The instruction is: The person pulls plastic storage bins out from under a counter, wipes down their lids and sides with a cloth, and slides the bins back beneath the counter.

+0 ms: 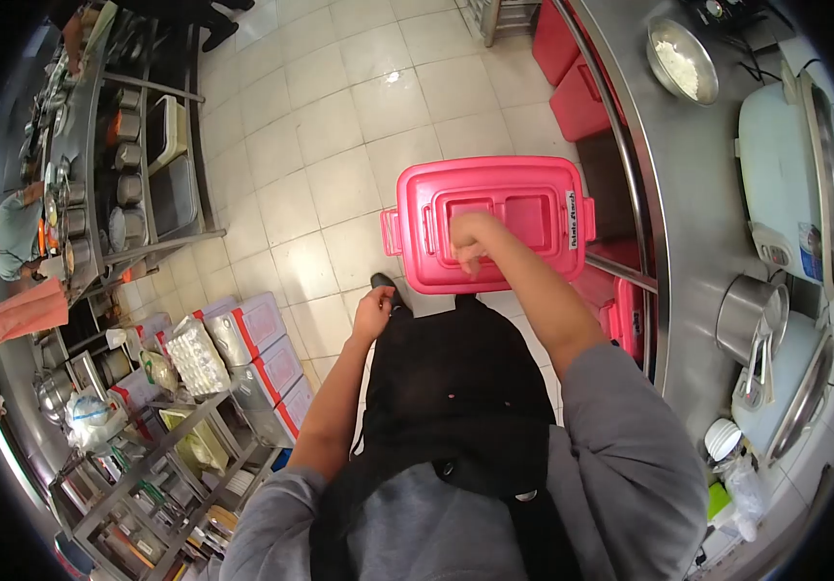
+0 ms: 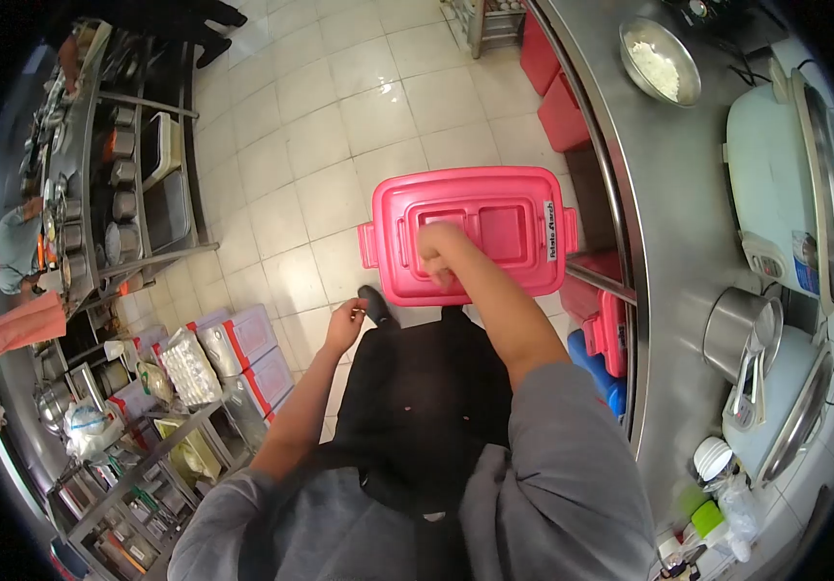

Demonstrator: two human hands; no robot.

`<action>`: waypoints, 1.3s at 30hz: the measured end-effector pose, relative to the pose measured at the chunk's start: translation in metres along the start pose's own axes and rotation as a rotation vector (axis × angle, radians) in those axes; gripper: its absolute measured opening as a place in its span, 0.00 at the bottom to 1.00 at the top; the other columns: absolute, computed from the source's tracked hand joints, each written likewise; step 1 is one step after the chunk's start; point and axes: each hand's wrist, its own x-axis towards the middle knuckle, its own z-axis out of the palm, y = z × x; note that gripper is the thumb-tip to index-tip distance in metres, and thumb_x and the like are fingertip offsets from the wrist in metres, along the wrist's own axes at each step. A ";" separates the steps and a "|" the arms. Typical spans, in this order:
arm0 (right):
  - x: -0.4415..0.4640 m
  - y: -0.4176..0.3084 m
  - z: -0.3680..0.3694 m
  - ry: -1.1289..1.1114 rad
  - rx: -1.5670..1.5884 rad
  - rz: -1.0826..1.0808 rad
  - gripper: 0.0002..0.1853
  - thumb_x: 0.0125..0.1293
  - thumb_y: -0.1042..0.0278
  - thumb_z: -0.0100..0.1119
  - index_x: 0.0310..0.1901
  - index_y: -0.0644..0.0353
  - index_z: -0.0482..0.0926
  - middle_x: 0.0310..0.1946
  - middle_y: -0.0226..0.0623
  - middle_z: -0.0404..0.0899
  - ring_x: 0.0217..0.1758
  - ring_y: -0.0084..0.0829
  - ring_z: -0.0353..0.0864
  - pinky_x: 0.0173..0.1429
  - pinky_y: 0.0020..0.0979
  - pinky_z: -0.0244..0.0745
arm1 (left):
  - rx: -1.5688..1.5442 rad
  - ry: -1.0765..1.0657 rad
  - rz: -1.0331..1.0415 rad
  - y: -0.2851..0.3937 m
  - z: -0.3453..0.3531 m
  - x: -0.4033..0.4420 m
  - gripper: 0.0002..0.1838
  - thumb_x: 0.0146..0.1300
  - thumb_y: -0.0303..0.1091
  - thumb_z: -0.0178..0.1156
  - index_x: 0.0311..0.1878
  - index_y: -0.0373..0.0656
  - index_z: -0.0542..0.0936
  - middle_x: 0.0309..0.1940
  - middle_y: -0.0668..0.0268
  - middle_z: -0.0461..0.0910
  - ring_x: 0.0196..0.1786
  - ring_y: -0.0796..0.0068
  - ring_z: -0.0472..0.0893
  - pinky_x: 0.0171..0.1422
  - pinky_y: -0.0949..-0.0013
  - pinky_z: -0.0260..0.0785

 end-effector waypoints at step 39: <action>0.104 -0.066 0.368 0.508 1.573 0.337 0.16 0.66 0.59 0.66 0.47 0.65 0.83 0.40 0.37 0.85 0.39 0.29 0.82 0.46 0.35 0.78 | 0.198 -0.092 0.059 -0.146 -0.223 0.020 0.19 0.57 0.36 0.57 0.52 0.45 0.83 0.43 0.53 0.85 0.50 0.55 0.83 0.59 0.59 0.74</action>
